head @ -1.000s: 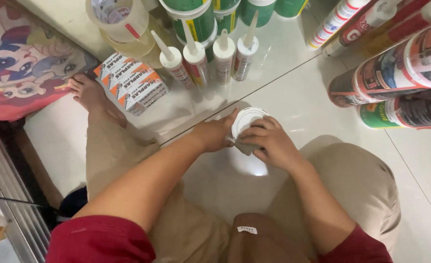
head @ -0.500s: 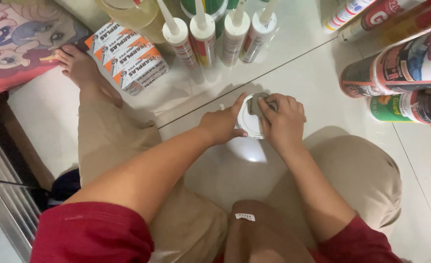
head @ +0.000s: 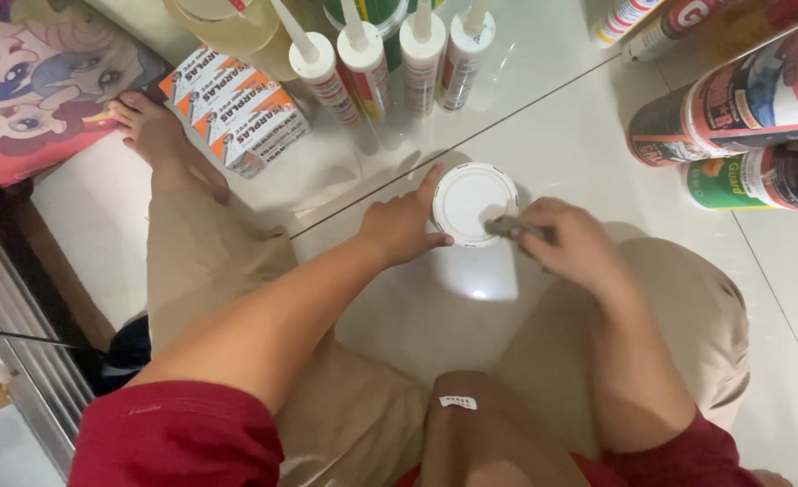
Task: Wiping the lids of cylindrical containers with a cloth and stacking them in an organized manner on the floor.
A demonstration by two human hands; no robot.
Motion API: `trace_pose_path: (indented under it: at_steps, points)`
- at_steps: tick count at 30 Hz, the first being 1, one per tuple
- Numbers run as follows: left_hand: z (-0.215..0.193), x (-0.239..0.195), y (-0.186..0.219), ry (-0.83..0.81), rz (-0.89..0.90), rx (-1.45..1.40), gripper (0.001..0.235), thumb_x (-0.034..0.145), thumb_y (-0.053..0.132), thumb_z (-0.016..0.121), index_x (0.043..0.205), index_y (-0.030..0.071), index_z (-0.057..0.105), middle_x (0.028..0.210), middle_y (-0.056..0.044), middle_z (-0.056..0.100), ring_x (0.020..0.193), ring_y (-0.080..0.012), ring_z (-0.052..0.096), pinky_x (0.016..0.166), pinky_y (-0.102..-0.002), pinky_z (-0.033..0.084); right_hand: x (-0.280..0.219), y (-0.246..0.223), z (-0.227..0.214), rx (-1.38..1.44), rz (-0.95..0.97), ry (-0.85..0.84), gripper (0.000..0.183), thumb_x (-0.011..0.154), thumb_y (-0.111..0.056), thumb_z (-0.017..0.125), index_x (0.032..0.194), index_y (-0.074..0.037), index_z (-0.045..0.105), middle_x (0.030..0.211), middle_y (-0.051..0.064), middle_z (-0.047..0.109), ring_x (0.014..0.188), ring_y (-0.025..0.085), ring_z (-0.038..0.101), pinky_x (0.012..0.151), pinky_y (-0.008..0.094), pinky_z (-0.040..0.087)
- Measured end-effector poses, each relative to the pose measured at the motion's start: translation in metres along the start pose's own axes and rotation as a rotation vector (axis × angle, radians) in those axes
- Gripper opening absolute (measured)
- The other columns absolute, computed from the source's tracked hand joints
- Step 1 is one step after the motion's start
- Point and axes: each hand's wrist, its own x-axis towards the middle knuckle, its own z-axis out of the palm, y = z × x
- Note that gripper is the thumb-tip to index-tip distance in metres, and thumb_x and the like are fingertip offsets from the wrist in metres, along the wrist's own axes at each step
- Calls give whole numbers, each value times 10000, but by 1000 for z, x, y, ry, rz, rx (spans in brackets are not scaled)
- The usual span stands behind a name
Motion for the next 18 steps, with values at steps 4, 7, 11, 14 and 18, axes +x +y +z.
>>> trace_pose_path:
  at_steps: [4,7,11,14,18]
  points:
    - [-1,0,-2,55,58,-95,872,748,435,591,1370,96,82,1299,-181,386,1172,-331,408,924,-482,340,12,31,-2,260,37,310,178,781,-151,630,911,-29,628,852,94,578,676,250,547,481,313,423]
    - [-2,2,3,90,94,-102,927,701,443,646,1365,86,107,1329,-192,335,1206,-336,365,935,-483,335,31,23,11,374,-11,395,207,776,-138,674,914,5,614,756,106,553,485,186,508,269,240,389]
    - [-3,9,14,124,156,17,950,676,424,685,1362,88,120,1338,-188,307,1219,-329,341,933,-477,346,50,-15,7,-130,-105,333,185,762,-227,641,913,-121,659,842,46,610,768,267,598,598,366,476]
    - [3,22,16,122,134,66,1015,628,465,708,1346,44,127,1343,-176,302,1209,-298,364,915,-464,375,62,-31,2,-252,-10,194,204,763,-191,603,946,-111,643,858,87,637,823,297,603,670,398,467]
    - [-2,26,19,86,124,47,1031,615,479,715,1338,22,140,1337,-177,310,1204,-297,368,905,-481,379,66,-31,-2,-229,95,131,241,763,-173,586,996,-114,605,899,98,631,861,307,598,692,397,460]
